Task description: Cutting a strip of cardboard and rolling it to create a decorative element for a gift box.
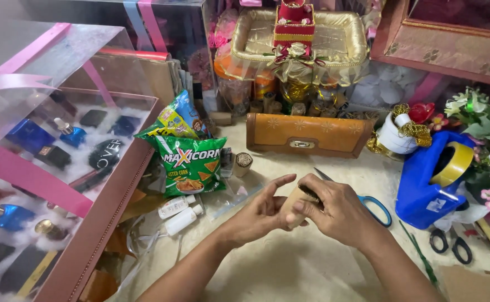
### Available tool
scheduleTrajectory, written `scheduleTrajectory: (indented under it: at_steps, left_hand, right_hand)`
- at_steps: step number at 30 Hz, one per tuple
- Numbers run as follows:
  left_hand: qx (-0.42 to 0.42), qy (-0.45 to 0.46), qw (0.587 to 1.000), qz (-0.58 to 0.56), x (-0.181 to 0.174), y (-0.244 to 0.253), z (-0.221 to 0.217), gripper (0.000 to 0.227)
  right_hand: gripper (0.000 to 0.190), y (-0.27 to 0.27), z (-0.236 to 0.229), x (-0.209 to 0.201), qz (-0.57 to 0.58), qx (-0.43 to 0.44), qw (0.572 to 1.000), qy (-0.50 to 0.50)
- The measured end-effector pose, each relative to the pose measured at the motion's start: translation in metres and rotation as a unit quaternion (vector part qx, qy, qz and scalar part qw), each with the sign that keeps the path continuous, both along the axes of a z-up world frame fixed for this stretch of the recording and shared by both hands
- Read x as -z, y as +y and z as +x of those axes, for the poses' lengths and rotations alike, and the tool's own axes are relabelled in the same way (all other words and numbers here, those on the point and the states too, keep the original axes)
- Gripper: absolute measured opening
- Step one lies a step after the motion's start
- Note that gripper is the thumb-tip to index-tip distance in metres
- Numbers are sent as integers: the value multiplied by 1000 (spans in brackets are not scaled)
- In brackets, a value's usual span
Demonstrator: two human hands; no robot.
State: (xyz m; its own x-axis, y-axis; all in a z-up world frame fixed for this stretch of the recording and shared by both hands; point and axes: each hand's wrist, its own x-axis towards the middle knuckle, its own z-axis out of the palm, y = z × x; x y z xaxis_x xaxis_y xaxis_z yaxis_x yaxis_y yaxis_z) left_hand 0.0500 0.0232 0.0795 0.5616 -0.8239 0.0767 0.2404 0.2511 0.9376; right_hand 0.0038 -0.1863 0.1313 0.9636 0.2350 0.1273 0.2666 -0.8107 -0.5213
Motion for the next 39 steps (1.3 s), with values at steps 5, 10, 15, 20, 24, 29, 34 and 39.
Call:
scheduleTrajectory:
  at_steps: [5, 10, 15, 20, 24, 29, 34, 39]
  left_hand:
    - [18, -34, 999, 37, -8, -10, -3, 71]
    - [-16, -148, 985, 81, -6, -12, -4, 36]
    - [29, -85, 995, 39, 6, -10, -5, 60]
    - [16, -90, 992, 91, 18, -8, -6, 32]
    - [8, -94, 990, 105, 30, -4, 0, 49]
    - [-18, -92, 994, 62, 33, -10, 5, 27]
    - [-49, -188, 969, 152, 20, -9, 0, 37]
    - [-82, -240, 951, 175, 14, -2, -3, 51]
  right_hand:
    - [30, 6, -12, -11, -3, -18, 998, -63]
    - [36, 10, -18, -21, -47, 13, 999, -24]
    - [65, 20, -17, -44, -72, 35, 985, 154]
    - [72, 22, -12, -13, -102, 8, 987, 120]
    - [83, 25, -9, -24, -104, 2, 981, 161]
    - [67, 14, -18, -35, 22, 56, 998, 7]
    - [62, 20, -12, -27, 63, 66, 995, 28]
    - [57, 32, -4, -9, 93, -31, 990, 97]
